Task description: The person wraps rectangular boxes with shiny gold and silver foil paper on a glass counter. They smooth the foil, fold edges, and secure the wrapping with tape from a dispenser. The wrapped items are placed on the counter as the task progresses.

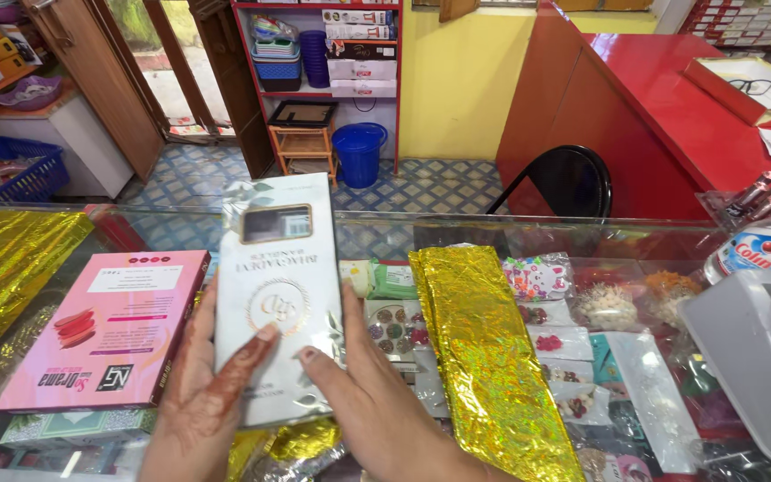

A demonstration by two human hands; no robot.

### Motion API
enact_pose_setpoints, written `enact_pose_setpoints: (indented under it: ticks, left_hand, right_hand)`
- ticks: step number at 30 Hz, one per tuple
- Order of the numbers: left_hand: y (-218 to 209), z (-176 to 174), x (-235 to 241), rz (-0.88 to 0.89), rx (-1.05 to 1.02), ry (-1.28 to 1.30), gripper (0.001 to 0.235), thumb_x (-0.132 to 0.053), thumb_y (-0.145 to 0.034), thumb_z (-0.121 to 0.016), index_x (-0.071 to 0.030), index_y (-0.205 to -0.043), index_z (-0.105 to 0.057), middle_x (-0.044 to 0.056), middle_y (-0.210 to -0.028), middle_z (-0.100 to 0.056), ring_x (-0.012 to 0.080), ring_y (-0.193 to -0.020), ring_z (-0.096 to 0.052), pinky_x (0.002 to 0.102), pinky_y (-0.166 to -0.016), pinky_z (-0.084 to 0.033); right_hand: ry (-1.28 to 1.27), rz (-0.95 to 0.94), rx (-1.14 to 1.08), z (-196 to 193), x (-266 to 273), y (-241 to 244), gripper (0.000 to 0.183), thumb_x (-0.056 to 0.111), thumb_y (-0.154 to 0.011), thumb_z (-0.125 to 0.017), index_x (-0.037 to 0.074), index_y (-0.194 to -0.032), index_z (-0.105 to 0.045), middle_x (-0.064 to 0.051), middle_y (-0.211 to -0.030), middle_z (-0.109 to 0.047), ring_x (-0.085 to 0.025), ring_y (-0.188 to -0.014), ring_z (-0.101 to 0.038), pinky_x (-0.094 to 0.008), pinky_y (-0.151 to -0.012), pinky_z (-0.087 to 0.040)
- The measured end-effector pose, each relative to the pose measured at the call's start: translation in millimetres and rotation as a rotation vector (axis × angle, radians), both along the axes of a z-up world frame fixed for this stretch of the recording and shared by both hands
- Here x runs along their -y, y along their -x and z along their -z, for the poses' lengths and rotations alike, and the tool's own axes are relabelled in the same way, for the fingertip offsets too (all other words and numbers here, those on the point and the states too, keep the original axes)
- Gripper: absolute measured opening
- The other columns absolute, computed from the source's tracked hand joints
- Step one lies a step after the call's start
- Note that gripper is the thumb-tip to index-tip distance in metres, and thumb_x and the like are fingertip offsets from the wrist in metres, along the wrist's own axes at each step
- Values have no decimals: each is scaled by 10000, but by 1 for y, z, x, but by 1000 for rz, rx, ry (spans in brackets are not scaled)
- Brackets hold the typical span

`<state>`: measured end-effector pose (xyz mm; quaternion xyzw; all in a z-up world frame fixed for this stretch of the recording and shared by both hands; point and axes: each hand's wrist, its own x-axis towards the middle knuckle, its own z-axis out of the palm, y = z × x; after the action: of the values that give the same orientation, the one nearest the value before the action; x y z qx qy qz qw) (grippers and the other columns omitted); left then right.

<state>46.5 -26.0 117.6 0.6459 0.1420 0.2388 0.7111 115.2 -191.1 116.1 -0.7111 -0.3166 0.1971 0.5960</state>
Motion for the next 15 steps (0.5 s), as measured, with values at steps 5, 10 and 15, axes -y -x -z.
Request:
enact_pose_setpoints:
  ticks: [5, 10, 15]
  left_hand:
    - [1, 0, -36, -108, -234, -67, 789, -182, -809, -742, -108, -1539, -450, 86, -1286, -691, 147, -1151, -618, 303, -989, -457]
    - [-7, 39, -65, -87, -214, 47, 768, -174, -826, -726, -94, -1542, -459, 82, -1285, -685, 158, -1127, -634, 321, -953, -492]
    - [-1, 56, -81, -164, -319, -179, 868, -327, -792, -747, -100, -1560, -412, 163, -1356, -618, 265, -1197, -596, 402, -981, -472]
  right_hand:
    - [0, -5, -61, 11, -47, -3, 877, 366, -998, -480, -107, -1569, -11, -261, -1659, -235, -306, -1564, -235, -338, -1226, -186]
    - [79, -13, -132, 36, -74, -4, 913, 397, -972, -482, -108, -1562, -2, -272, -1633, -263, -327, -1538, -269, -331, -1212, -219]
    - [291, -32, -53, 51, -78, 0, 879, 556, -993, -312, -2, -1600, -7, -244, -1690, -114, -331, -1583, -46, -422, -1245, -56]
